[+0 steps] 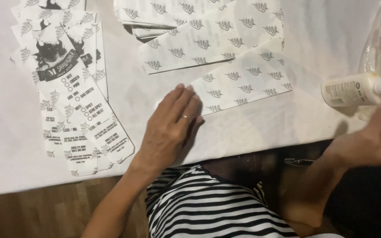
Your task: Folding pre-printed paper sheets and applying glue to assemble paper bags at a workstation.
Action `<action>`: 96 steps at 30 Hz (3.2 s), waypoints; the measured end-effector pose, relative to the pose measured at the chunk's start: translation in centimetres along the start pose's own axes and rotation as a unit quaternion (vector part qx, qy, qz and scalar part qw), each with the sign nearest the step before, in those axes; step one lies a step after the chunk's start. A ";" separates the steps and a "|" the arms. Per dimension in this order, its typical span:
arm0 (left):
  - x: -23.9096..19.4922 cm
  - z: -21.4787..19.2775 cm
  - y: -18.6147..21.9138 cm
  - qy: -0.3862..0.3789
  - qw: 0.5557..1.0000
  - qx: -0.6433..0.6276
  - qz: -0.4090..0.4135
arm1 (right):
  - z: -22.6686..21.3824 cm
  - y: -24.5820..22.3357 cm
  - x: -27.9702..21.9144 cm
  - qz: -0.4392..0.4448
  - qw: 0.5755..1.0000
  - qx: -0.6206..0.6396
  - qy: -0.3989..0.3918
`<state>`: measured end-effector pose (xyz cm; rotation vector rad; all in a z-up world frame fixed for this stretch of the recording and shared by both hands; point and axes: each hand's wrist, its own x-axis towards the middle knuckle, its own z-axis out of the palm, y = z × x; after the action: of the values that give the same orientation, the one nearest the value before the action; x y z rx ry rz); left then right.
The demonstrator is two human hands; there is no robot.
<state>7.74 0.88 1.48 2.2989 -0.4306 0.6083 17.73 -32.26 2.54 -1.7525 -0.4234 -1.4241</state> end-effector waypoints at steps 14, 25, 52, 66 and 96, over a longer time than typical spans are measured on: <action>-0.1 1.3 -1.3 -0.061 0.997 0.047 0.024 | -4.5 3.6 -0.5 0.312 0.896 0.128 -0.289; 0.7 0.3 -3.5 -0.097 0.989 -0.019 -0.111 | -4.6 2.4 -0.3 0.290 0.903 0.092 -0.304; 0.5 0.7 -3.6 -0.072 0.993 -0.009 -0.096 | -4.1 4.3 0.2 0.313 0.903 0.006 -0.294; 0.6 0.7 -3.7 -0.072 0.993 -0.001 -0.091 | -4.3 4.6 1.0 0.275 0.906 -0.032 -0.319; 2.2 -1.3 -5.4 -0.122 0.922 -0.211 -0.299 | 9.0 -11.8 -3.5 0.311 0.784 0.199 -0.499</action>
<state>11.67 5.27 0.47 1.9395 0.0462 -0.0775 14.23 -17.43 3.53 -1.8886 -0.5511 0.1542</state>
